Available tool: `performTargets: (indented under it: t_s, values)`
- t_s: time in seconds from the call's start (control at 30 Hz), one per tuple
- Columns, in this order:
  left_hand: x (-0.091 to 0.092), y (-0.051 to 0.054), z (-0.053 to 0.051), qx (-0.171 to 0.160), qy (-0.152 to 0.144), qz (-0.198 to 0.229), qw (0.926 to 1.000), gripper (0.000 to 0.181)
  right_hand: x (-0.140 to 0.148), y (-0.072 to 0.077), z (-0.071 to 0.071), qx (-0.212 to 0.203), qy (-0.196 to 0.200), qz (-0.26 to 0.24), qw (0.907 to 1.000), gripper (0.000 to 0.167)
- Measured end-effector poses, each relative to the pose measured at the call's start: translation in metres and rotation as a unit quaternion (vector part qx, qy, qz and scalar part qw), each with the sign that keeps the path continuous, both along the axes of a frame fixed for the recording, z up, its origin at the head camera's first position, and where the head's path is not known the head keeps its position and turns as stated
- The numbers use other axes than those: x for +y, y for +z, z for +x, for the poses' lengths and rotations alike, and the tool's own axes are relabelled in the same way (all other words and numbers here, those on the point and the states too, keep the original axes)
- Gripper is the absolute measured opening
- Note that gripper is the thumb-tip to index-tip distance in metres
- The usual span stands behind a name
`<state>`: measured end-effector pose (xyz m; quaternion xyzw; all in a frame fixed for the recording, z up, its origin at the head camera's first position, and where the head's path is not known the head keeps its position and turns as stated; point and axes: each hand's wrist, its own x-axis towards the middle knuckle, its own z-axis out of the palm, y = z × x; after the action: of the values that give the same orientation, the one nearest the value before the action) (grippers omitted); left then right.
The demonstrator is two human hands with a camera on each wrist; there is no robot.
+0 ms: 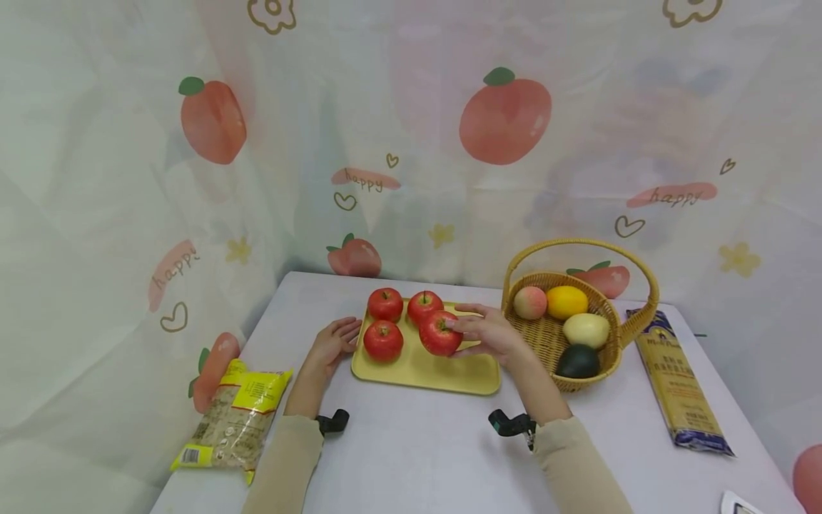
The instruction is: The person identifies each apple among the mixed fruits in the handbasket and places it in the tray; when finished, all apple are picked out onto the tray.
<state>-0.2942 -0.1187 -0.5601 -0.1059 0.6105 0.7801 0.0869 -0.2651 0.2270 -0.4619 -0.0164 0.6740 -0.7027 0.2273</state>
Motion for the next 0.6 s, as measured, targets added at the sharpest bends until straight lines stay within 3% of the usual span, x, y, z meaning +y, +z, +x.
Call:
performTargets:
  t_s: [0.4,0.6]
  values:
    - [0.0,-0.001,0.001,0.005,-0.003,0.007,1.0,0.073,-0.018,-0.02,-0.006,-0.03,-0.002,0.013,0.9995,0.073]
    - [-0.001,-0.001,0.0,0.005,-0.004,0.01,0.9999,0.074,-0.02,-0.034,-0.01,-0.028,-0.004,0.013,0.9995,0.083]
